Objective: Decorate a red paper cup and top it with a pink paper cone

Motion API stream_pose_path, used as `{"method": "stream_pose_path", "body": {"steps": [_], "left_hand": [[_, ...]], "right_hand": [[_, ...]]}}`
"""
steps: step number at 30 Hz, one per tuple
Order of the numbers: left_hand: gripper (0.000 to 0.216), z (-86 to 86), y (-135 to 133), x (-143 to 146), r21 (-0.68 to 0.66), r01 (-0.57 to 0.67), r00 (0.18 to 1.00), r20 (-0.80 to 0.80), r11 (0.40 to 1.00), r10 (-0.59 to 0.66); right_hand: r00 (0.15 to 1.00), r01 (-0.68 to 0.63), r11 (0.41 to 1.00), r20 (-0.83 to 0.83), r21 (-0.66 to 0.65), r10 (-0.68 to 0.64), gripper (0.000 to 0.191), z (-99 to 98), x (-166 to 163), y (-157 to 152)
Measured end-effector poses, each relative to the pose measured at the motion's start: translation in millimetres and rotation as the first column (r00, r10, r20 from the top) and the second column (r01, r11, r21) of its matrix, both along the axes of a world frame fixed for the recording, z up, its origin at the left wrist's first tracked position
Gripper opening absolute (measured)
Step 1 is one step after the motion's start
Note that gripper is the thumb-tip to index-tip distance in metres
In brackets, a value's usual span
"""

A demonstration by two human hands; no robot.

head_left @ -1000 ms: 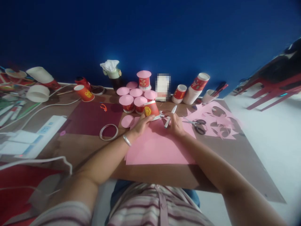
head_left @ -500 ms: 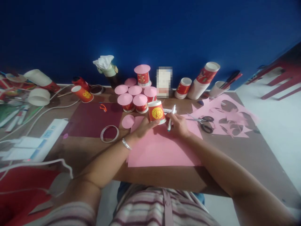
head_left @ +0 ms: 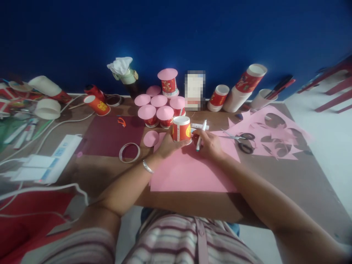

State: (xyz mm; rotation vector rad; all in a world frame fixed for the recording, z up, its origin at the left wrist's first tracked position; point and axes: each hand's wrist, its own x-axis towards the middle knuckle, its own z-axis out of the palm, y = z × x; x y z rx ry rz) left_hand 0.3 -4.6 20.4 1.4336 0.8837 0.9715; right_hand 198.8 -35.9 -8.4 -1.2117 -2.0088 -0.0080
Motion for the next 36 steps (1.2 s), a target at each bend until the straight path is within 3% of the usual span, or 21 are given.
{"method": "stream_pose_path", "body": {"steps": [4, 10, 21, 28, 36], "left_hand": [[0.051, -0.9, -1, 0, 0.055, -0.024, 0.998, -0.057, 0.998, 0.027], [0.035, 5.3, -5, -2, 0.057, 0.128, 0.991, -0.041, 0.990, -0.126], [0.048, 3.9, -4, -1, 0.073, 0.059, 0.995, -0.080, 0.996, -0.053], [0.045, 3.7, -4, 0, 0.051, 0.082, 0.996, -0.024, 0.995, -0.081], [0.043, 7.0, -2, -2, 0.002, 0.087, 0.994, -0.066, 0.996, -0.087]], "right_hand": [[0.997, -0.062, 0.998, 0.048, 0.020, 0.061, 0.020, 0.0, -2, -1], [0.998, -0.035, 0.999, 0.056, -0.003, 0.035, 0.024, -2.1, 2, 0], [0.994, -0.011, 0.998, 0.110, -0.055, 0.017, 0.023, -4.0, 7, 2], [0.994, -0.015, 0.997, 0.103, -0.076, 0.023, 0.032, -0.7, 7, -1], [0.999, 0.005, 0.987, 0.032, -0.163, 0.000, 0.030, 4.1, 15, -5]]}}
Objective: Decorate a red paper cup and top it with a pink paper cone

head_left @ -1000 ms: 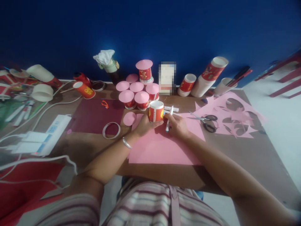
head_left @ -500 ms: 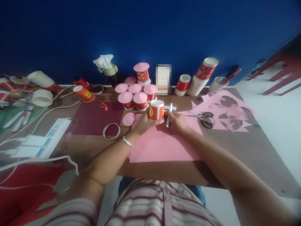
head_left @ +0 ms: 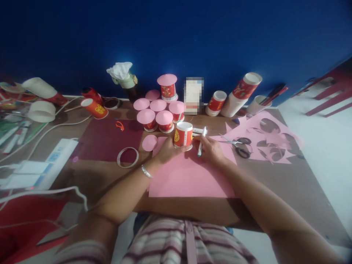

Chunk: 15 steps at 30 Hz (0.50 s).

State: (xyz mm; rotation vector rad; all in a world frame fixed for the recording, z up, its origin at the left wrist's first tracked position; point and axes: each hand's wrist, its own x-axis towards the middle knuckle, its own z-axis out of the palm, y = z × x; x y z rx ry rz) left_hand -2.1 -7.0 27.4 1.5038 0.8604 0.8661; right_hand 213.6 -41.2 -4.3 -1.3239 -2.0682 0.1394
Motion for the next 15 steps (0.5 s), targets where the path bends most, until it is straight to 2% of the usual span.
{"method": "stream_pose_path", "body": {"steps": [4, 9, 15], "left_hand": [[0.044, -3.1, 2.4, -2.4, -0.039, 0.011, 1.000, 0.011, 0.999, -0.011], [0.047, -2.6, 2.7, -2.4, -0.025, -0.014, 1.000, 0.021, 1.000, 0.014], [0.046, -6.0, 4.8, -1.3, -0.034, -0.020, 0.997, 0.076, 0.999, 0.022]], "right_hand": [[0.999, 0.041, 0.999, -0.036, 0.000, -0.041, 0.033, -2.9, 1.3, 0.9], [0.997, 0.040, 0.999, -0.060, -0.007, -0.041, 0.030, -2.8, 1.4, 2.7], [1.000, 0.015, 1.000, -0.012, -0.003, -0.015, 0.041, -2.3, 0.4, 3.8]]}}
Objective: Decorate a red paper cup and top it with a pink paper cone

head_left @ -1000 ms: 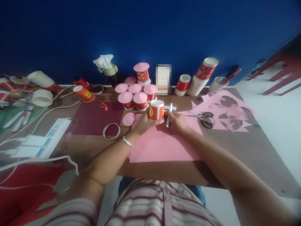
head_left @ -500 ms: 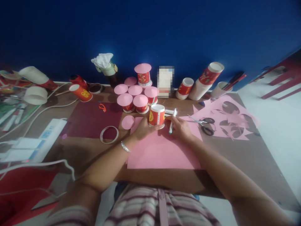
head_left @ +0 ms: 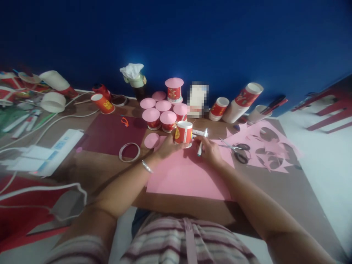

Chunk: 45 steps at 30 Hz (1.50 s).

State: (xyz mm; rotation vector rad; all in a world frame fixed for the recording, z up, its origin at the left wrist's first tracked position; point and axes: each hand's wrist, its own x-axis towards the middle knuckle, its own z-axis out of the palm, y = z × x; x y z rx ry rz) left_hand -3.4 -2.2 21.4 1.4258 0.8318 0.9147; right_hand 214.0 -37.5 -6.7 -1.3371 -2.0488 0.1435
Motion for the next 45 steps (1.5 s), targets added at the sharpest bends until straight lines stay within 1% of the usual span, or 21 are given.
{"method": "stream_pose_path", "body": {"steps": [4, 7, 11, 14, 18, 21, 24, 28, 33, 35, 38, 41, 45], "left_hand": [[0.049, -3.0, 0.4, 2.1, 0.003, 0.018, 1.000, 0.005, 1.000, -0.018], [0.049, -0.5, -1.2, 4.1, 0.026, 0.010, 1.000, -0.026, 1.000, -0.009], [0.052, 4.2, -3.9, 5.7, 0.067, -0.041, 0.998, -0.043, 0.997, 0.044], [0.051, 3.0, -3.3, 5.4, 0.030, -0.043, 0.999, -0.021, 0.999, 0.043], [0.051, -2.0, -0.3, 2.9, -0.017, -0.023, 1.000, -0.015, 1.000, 0.023], [0.051, -2.5, 0.7, 1.2, -0.008, -0.010, 0.999, -0.033, 1.000, 0.010], [0.049, 0.8, 0.2, 0.8, 0.009, -0.007, 0.997, -0.075, 1.000, 0.008], [0.051, 2.9, -1.2, 1.2, -0.002, 0.012, 0.999, -0.037, 1.000, -0.012], [0.047, -2.0, -1.4, 2.3, 0.019, 0.020, 0.999, -0.048, 1.000, -0.019], [0.047, -2.9, -2.1, 3.8, 0.021, 0.021, 1.000, -0.015, 1.000, -0.021], [0.047, -1.1, -4.4, 6.3, 0.024, 0.031, 0.999, 0.039, 0.999, -0.032], [0.045, 2.4, -6.5, 7.3, 0.034, 0.022, 0.999, 0.034, 0.999, -0.023], [0.045, 4.7, -6.7, 6.7, 0.046, -0.007, 1.000, 0.031, 0.999, 0.005]], "right_hand": [[1.000, 0.008, 1.000, 0.005, -0.004, -0.008, 0.038, -2.0, -0.1, 0.6], [1.000, 0.013, 1.000, -0.017, -0.006, -0.013, 0.035, -2.8, 0.8, 1.7], [0.998, 0.021, 1.000, -0.064, -0.009, -0.021, 0.030, -2.0, 1.2, 3.2], [0.998, 0.013, 1.000, -0.066, -0.023, -0.014, 0.035, -0.5, -0.4, 2.8], [0.998, -0.048, 0.996, -0.053, -0.069, 0.044, 0.043, -0.4, -3.8, -0.5], [0.996, -0.069, 0.995, -0.057, -0.069, 0.065, 0.045, -1.4, -4.5, -3.0], [0.995, -0.071, 0.995, -0.074, -0.066, 0.066, 0.044, -0.5, -3.9, -4.2], [0.994, -0.084, 0.994, -0.070, -0.076, 0.079, 0.043, 2.4, -3.5, -4.7], [0.996, -0.073, 0.995, -0.059, -0.074, 0.069, 0.044, 1.7, -3.2, -4.1], [0.998, -0.056, 0.994, -0.027, -0.090, 0.054, 0.046, 1.1, -2.5, -4.0], [0.999, -0.030, 0.994, 0.015, -0.106, 0.031, 0.049, 1.3, -1.9, -4.6], [0.999, -0.021, 0.995, 0.031, -0.096, 0.024, 0.049, 2.3, -2.3, -5.2], [1.000, -0.025, 0.998, 0.004, -0.059, 0.025, 0.045, 1.2, -2.1, -3.4]]}}
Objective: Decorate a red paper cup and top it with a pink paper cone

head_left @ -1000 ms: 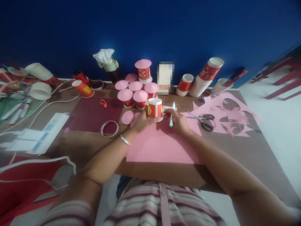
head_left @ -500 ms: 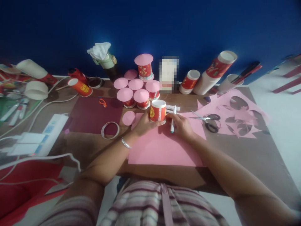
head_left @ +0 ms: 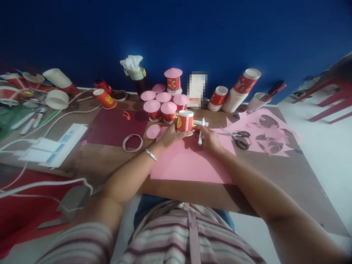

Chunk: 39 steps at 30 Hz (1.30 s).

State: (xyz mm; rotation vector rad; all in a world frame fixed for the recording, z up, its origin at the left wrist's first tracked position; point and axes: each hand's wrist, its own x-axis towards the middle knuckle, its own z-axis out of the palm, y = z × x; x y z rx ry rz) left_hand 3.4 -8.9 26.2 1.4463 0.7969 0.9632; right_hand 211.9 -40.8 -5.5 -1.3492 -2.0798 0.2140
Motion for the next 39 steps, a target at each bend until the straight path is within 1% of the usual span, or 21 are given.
{"method": "stream_pose_path", "body": {"steps": [7, 10, 13, 16, 19, 23, 25, 28, 30, 31, 33, 35, 37, 39], "left_hand": [[0.050, -2.4, 4, -1, -0.014, 0.005, 1.000, -0.012, 1.000, -0.005], [0.053, -4.1, 6, -2, -0.050, -0.017, 0.999, -0.041, 0.999, 0.015], [0.051, -2.8, 6, -3, -0.042, -0.027, 0.998, -0.056, 0.999, 0.024], [0.046, 1.5, 5, -4, -0.023, -0.017, 0.998, -0.059, 1.000, 0.016], [0.048, 3.3, 4, -4, -0.047, -0.028, 0.997, -0.068, 0.999, 0.024], [0.052, -3.3, 7, -4, -0.102, -0.032, 0.999, -0.029, 0.994, 0.029], [0.052, -8.4, 9, -5, -0.137, -0.024, 1.000, 0.001, 0.990, 0.024], [0.053, -13.8, 10, -8, -0.206, 0.011, 0.999, 0.048, 0.978, -0.001], [0.054, -14.9, 10, -9, -0.233, 0.027, 0.997, 0.077, 0.972, -0.009], [0.052, -14.6, 9, -9, -0.236, 0.029, 0.996, 0.090, 0.971, -0.008], [0.048, -12.5, 8, -8, -0.225, 0.029, 0.994, 0.106, 0.974, -0.005], [0.045, -9.3, 7, -7, -0.221, 0.036, 0.993, 0.115, 0.975, -0.011], [0.043, -6.4, 7, -5, -0.227, 0.038, 0.994, 0.108, 0.973, -0.013], [0.043, -4.9, 7, -3, -0.224, 0.037, 0.995, 0.094, 0.974, -0.016]], "right_hand": [[0.998, 0.056, 0.997, -0.035, 0.056, -0.055, 0.028, -8.1, 3, 5], [0.998, 0.068, 0.993, -0.024, 0.100, -0.066, 0.026, -9.6, 2, 5], [0.996, 0.086, 0.984, 0.007, 0.158, -0.088, 0.030, -7.7, 2, 7], [0.993, 0.103, 0.976, 0.040, 0.191, -0.112, 0.029, -0.2, 3, 15], [0.990, 0.111, 0.970, 0.061, 0.218, -0.127, 0.024, 12.9, 6, 27], [0.995, 0.057, 0.963, 0.070, 0.265, -0.078, 0.027, 33.2, 10, 39], [1.000, 0.025, 0.959, 0.003, 0.282, -0.027, 0.028, 40.5, 10, 39], [0.982, 0.021, 0.960, -0.187, 0.278, 0.032, 0.025, 43.1, 6, 31], [0.949, 0.013, 0.978, -0.311, 0.207, 0.053, 0.025, 40.3, 2, 23], [0.933, -0.012, 0.985, -0.353, 0.171, 0.073, 0.025, 38.7, 1, 19], [0.914, -0.092, 0.984, -0.378, 0.153, 0.145, 0.029, 37.2, 0, 13], [0.927, -0.128, 0.966, -0.319, 0.223, 0.197, 0.033, 39.9, 0, 10], [0.957, -0.084, 0.936, -0.234, 0.342, 0.172, 0.032, 46.6, 1, 8], [0.966, -0.030, 0.907, -0.222, 0.420, 0.135, 0.030, 55.0, 1, 7]]}}
